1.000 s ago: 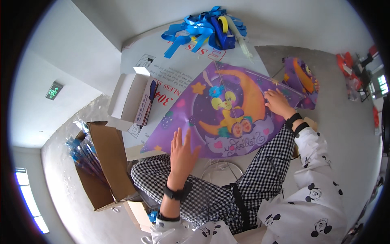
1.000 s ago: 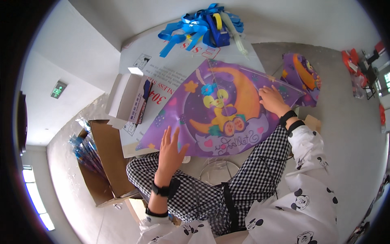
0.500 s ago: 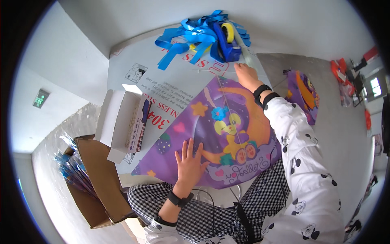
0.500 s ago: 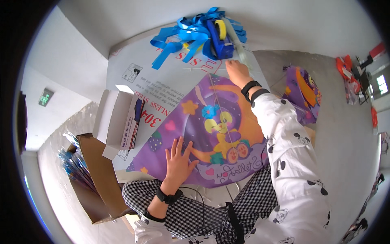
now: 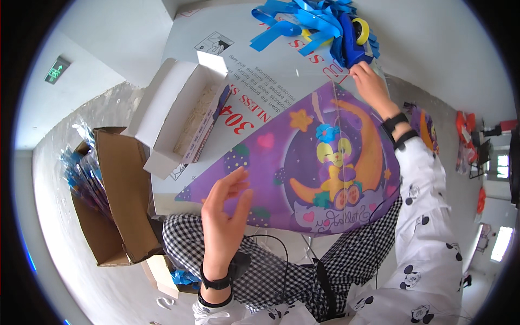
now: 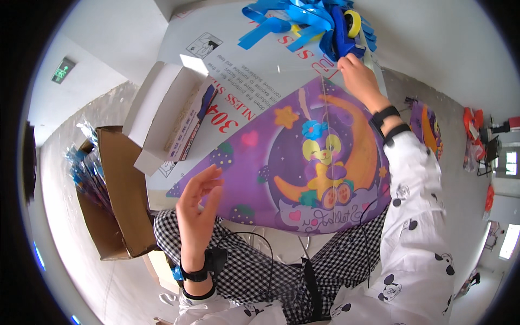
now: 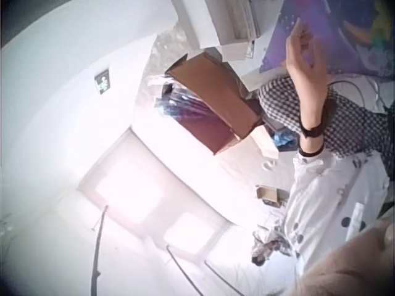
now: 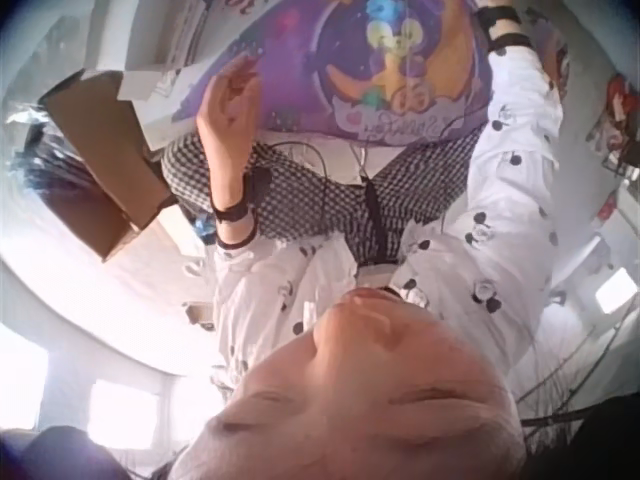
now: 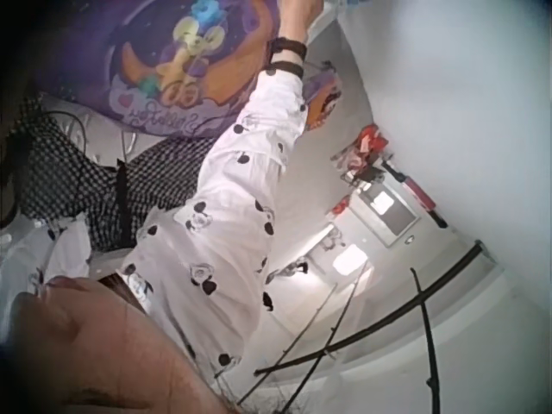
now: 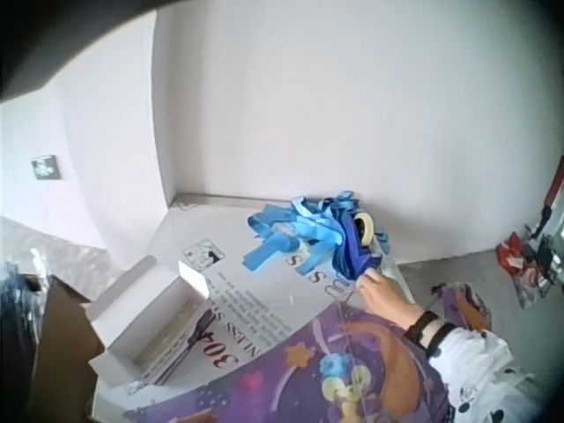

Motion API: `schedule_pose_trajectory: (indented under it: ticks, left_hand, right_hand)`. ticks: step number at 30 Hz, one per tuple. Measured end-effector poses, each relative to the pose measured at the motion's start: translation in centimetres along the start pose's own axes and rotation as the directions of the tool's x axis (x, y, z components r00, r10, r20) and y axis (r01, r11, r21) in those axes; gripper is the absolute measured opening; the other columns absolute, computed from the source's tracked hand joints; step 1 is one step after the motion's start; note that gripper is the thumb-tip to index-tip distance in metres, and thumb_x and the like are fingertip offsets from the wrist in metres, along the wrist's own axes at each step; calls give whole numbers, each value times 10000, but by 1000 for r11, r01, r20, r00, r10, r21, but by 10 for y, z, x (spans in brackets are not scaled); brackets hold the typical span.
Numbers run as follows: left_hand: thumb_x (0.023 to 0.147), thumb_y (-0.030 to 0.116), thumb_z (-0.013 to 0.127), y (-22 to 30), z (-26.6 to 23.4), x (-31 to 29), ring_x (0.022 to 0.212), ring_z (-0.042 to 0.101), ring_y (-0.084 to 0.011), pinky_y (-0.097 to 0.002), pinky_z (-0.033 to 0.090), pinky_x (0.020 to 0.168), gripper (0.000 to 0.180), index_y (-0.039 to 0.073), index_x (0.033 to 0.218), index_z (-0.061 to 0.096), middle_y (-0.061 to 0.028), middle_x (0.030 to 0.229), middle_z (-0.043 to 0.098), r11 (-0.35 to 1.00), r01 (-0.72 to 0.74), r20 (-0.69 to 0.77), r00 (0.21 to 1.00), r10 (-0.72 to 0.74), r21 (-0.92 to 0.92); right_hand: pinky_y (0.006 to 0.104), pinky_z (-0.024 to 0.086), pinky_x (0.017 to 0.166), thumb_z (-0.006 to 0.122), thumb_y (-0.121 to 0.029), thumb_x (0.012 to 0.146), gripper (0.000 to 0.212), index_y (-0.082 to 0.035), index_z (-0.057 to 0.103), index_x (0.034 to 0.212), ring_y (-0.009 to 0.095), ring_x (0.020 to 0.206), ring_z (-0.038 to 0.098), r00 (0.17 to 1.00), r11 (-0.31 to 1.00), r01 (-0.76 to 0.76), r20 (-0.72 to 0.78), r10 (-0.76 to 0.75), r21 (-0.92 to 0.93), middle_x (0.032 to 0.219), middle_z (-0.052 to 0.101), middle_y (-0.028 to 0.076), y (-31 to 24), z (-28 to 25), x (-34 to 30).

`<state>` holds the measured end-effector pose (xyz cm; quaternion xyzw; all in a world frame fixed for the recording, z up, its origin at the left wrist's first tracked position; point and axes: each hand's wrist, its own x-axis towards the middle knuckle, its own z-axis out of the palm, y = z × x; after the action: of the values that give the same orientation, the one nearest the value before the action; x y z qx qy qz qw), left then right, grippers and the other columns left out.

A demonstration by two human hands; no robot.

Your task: Assembling and decorating a character-themed decorative item using tape, ribbons, and scissors.

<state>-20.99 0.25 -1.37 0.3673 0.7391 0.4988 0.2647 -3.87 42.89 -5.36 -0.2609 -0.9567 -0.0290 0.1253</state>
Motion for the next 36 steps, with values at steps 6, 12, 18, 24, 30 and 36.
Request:
schedule_pose_trajectory:
  ticks: [6,12,18,24,30,36]
  left_hand:
    - [950,116,628,-25,5,-20,1036,640,-200,-295,515,888,469,-38,1373,496,-149,1263,606,616,197,-21,944,-328,-763]
    - [964,158,630,-49,28,-39,909,661,-145,-260,545,754,331,-33,1233,619,-100,1100,677,594,26,-160,953,-258,-804]
    - [946,204,665,-69,23,-47,818,663,-116,-230,510,663,257,-16,1067,718,-69,914,721,651,103,-219,892,-395,-752]
    - [923,210,697,-86,19,-50,810,649,-90,-216,480,640,240,-3,1030,729,-45,901,720,634,111,-207,890,-406,-765]
    - [934,196,678,-98,9,-41,784,637,-76,-196,442,664,207,30,1048,726,-26,915,727,582,101,-213,869,-446,-807]
    - [931,207,682,-101,0,-23,825,654,-82,-205,437,691,212,38,1051,728,-42,941,736,531,164,-168,837,-521,-831]
  right_hand:
    - [411,489,686,588,13,848,110,-62,589,929,318,841,613,989,941,151,-46,-143,303,906,570,92,-123,-68,-82]
    - [384,483,658,601,62,788,141,-37,594,889,271,759,591,958,906,280,-40,-283,317,855,535,72,-202,-62,-126]
    - [424,448,963,739,-102,780,511,-60,528,1243,319,1152,556,979,866,194,-30,-203,461,1228,589,123,-272,-54,-126]
    - [413,502,795,702,-86,832,286,-63,580,1090,298,918,640,954,718,232,-8,-301,656,966,671,90,-339,-25,-101]
    - [384,515,689,689,-59,836,185,-54,570,978,285,803,662,956,638,159,45,-291,754,872,655,92,-350,-17,-86]
    - [341,512,668,729,-46,805,200,-52,607,964,244,795,674,940,678,270,-36,-338,684,883,669,82,-349,-5,-62]
